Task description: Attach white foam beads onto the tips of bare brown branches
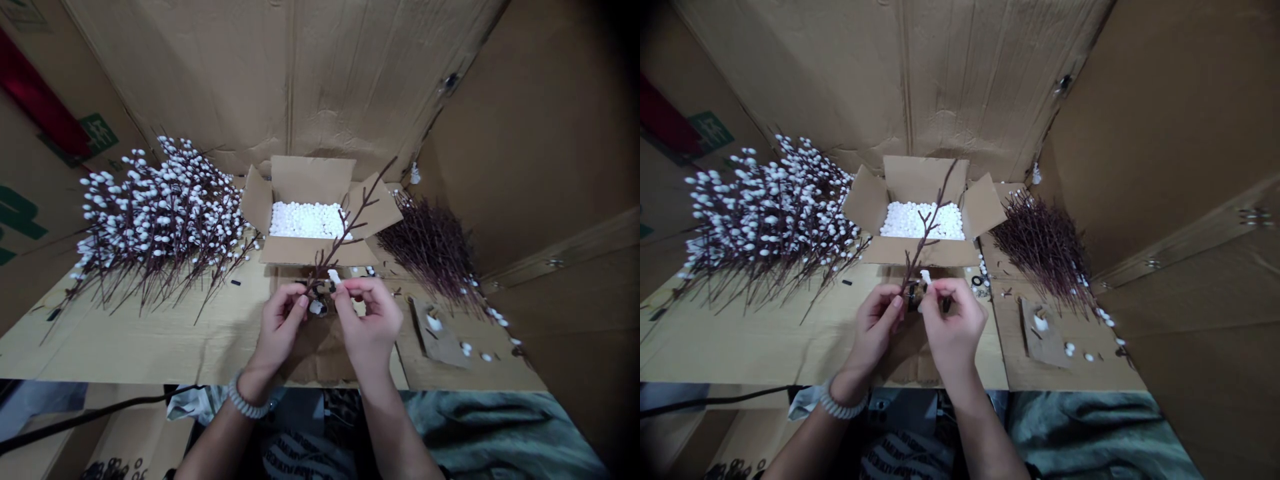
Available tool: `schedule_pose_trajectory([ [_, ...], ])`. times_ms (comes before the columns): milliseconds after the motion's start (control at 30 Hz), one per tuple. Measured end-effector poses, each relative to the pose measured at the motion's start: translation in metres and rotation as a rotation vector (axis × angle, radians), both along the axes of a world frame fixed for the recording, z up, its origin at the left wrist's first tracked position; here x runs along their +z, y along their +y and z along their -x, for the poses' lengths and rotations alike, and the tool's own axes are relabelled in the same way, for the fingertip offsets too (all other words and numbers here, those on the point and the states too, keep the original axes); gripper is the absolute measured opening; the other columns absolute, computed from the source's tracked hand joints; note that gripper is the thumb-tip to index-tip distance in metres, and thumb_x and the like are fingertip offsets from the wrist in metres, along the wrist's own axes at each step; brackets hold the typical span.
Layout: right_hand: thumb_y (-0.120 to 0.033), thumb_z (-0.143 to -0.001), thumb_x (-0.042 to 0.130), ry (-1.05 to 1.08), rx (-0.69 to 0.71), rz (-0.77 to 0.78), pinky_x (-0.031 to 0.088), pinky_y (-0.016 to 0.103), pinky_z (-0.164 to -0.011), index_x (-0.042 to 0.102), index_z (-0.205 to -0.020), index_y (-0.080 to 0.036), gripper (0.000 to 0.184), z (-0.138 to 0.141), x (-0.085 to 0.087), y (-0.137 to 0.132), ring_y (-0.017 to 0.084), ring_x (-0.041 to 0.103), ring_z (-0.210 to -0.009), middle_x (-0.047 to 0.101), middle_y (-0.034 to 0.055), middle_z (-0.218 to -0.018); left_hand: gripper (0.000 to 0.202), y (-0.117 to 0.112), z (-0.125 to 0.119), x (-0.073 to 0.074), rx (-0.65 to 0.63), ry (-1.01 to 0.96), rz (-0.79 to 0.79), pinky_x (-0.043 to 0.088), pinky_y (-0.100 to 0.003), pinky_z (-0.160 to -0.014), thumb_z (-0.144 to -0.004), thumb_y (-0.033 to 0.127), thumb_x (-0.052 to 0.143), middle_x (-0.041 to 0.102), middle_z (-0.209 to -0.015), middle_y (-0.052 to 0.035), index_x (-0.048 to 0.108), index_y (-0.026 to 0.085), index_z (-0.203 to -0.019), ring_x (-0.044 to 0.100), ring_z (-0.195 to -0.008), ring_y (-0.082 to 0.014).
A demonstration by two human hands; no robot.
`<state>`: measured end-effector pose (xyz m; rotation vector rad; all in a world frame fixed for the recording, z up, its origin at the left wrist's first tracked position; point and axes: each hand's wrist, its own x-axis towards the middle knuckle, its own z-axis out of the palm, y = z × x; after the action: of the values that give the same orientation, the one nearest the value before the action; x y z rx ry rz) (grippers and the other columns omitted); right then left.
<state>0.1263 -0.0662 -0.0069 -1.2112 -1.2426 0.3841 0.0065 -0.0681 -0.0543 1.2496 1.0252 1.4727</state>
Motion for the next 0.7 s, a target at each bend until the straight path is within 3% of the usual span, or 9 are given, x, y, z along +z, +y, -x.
schedule_pose_trajectory([
  [133,-0.012,-0.076,0.061,0.048,-0.035,-0.019,0.049,0.023,-0.054,0.060,-0.073,-0.020,0.009,-0.001,-0.002,-0.003,0.012,0.062,-0.056,0.063,-0.0034,-0.063,0.016,0.000,-0.001,0.001,-0.003,-0.013,0.005,0.039,-0.020,-0.050,-0.088,0.034,0.058,0.052,-0.061,0.0054,0.059,0.019,-0.093,0.046,-0.051,-0.0088],
  [400,-0.013,-0.077,0.060,-0.098,-0.038,-0.039,0.050,0.028,-0.059,0.061,-0.074,-0.020,0.008,0.003,-0.009,-0.007,0.015,0.061,-0.059,0.064,-0.0014,-0.066,0.018,0.000,0.000,-0.002,-0.011,-0.016,0.022,0.038,-0.020,-0.050,-0.087,0.036,0.058,0.054,-0.065,0.0036,0.060,0.019,-0.093,0.047,-0.053,-0.0094],
  [700,-0.011,-0.077,0.062,0.095,-0.078,-0.057,0.050,0.024,-0.057,0.062,-0.076,-0.020,0.009,0.001,-0.014,-0.007,0.012,0.062,-0.059,0.064,-0.0025,-0.066,0.022,0.001,-0.002,0.005,-0.072,-0.027,0.049,0.028,-0.020,-0.045,-0.092,0.038,0.050,0.044,-0.055,0.0067,0.057,0.018,-0.086,0.034,-0.045,-0.0078],
])
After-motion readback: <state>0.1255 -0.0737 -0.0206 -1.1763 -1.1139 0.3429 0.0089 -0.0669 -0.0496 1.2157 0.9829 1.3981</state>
